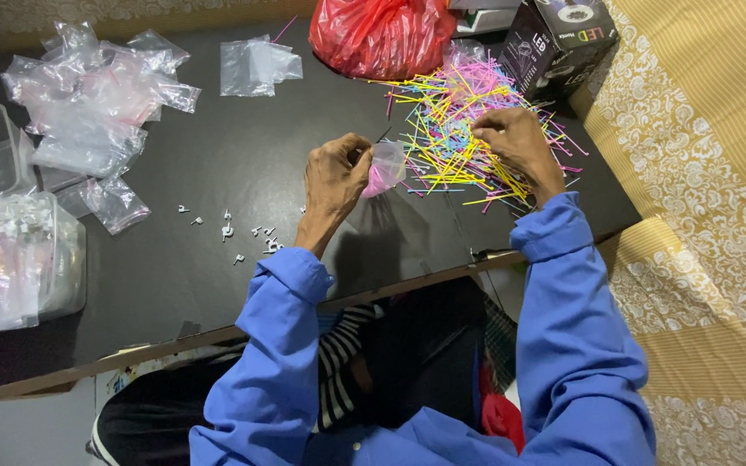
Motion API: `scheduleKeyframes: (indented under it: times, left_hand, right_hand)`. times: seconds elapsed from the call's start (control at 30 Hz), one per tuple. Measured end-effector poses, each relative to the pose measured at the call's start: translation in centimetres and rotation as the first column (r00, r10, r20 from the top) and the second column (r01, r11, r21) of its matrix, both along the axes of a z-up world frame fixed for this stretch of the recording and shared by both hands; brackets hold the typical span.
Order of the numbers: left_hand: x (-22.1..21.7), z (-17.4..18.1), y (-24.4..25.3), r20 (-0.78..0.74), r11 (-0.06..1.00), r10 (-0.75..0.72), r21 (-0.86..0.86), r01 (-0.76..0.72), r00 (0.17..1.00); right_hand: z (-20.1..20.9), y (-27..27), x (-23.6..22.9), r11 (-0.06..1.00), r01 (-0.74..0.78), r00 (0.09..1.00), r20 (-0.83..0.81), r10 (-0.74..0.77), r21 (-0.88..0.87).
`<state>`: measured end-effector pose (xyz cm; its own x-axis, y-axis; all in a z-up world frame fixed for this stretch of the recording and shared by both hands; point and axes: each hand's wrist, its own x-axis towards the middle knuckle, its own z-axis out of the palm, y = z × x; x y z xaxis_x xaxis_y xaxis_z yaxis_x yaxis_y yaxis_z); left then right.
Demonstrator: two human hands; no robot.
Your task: The person picks up small white plastic clips from the table and places them one at a time into a clear plastic bag. After placing several clips inside, the person picks up a bunch of pink cable ties and adds them to the same bag.
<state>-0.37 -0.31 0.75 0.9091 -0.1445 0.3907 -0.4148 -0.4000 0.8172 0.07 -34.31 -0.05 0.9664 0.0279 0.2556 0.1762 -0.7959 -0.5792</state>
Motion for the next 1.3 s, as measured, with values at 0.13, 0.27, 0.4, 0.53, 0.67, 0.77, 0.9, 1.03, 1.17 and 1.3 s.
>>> scheduleKeyframes:
  times: [0.13,0.27,0.4,0.53,0.67,0.77,0.9,1.03,1.17,1.3]
  left_hand:
    - [-0.1,-0.2,-0.1,0.003,1.000,0.001,0.010,-0.001,1.000]
    - [0.0,-0.1,-0.1,-0.022,1.000,0.003,0.003,-0.003,1.000]
    - [-0.1,0.2,0.0,-0.024,1.000,0.015,-0.007,-0.015,1.000]
    - [0.1,-0.1,0.4,-0.045,1.000,0.028,0.000,-0.028,0.999]
    - [0.1,0.2,1.0,-0.018,1.000,0.022,-0.022,-0.022,1.000]
    - [0.0,0.1,1.2,-0.016,0.999,0.026,-0.022,-0.026,1.000]
    - [0.2,0.1,1.0,-0.006,0.999,0.019,-0.035,-0.019,1.000]
    - [0.2,0.2,0.9,-0.007,0.999,0.015,-0.040,-0.015,1.000]
    - [0.2,0.6,1.0,-0.010,0.999,0.014,-0.043,-0.015,1.000]
    - [0.5,0.6,0.9,-0.012,0.999,0.009,-0.046,-0.009,1.000]
  right_hand:
    - [-2.1,1.3,1.7,0.999,-0.006,1.000,0.003,0.006,-0.047]
    - [-4.5,3.1,3.3,0.980,0.079,0.994,-0.055,-0.091,-0.184]
    - [-6.2,5.1,4.2,0.837,0.151,0.971,-0.082,-0.226,-0.527]
    - [-9.9,4.3,5.1,0.795,0.157,0.968,-0.069,-0.242,-0.586]
    - [-9.3,3.2,4.3,0.924,0.106,0.988,-0.066,-0.139,-0.369]
    - [-7.5,2.6,3.4,0.982,0.059,0.997,-0.036,-0.066,-0.178]
    - [-2.6,3.6,0.9,0.987,-0.006,0.998,-0.062,0.016,0.160]
    - [-2.5,2.9,1.0,0.965,-0.080,0.996,0.055,0.069,0.249]
    - [1.2,6.2,-1.3,0.895,-0.055,0.984,0.178,-0.027,0.442]
    - [3.9,10.3,-2.9,0.699,-0.136,0.956,0.278,-0.094,0.703]
